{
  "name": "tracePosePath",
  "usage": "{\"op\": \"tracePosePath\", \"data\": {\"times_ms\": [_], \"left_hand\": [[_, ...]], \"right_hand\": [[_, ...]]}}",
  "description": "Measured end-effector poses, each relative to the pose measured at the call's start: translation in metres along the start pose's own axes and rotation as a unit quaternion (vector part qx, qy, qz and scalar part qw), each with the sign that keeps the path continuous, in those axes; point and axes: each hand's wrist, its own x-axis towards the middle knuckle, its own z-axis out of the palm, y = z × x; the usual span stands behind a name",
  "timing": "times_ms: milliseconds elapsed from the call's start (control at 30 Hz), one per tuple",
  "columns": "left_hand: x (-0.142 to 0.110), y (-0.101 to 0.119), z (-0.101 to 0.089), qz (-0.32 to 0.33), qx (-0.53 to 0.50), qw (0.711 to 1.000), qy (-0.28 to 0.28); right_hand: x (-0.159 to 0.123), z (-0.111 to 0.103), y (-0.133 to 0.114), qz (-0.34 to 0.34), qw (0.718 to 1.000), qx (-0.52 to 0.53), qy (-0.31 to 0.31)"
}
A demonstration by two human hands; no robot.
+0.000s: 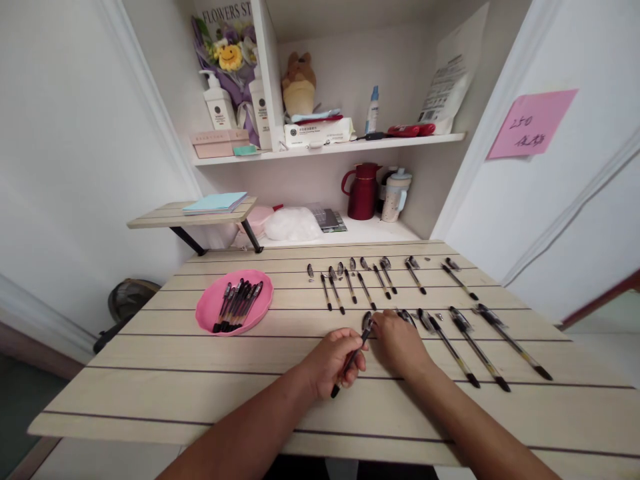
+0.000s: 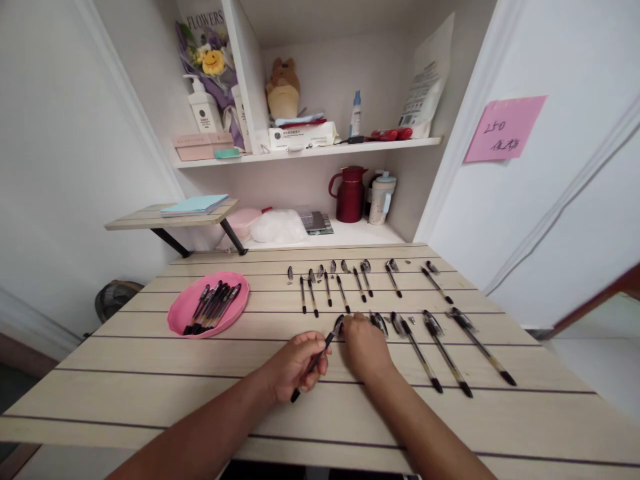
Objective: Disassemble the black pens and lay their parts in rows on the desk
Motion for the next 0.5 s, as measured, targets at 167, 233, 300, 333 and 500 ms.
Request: {"op": "tracePosePath", "data": {"times_ms": [167,233,300,333,500], "left_hand": [[-0.001,0.000,0.001,0.007,-0.013,1.000,0.016],[0.000,-0.001,0.002,0.010,-0.025,0.999,0.023],[0.000,-0.001,0.002,0.017,-0.043,0.998,0.032],[0.001,-0.001,0.002,0.023,-0.057,0.998,0.035],[0.003,-0.004,0.006,0.086,-0.150,0.984,0.038]], "right_hand": [[0.000,0.002,-0.002,-0.007,1.000,0.023,0.012],[0.002,-0.002,0.006,-0.004,0.998,0.053,0.023],[0.001,-0.009,0.016,0.002,0.993,0.108,0.045],[-0.001,-0.014,0.020,0.010,0.988,0.146,0.057],[-0.038,-0.028,0.008,0.004,0.929,0.368,-0.028]]}}
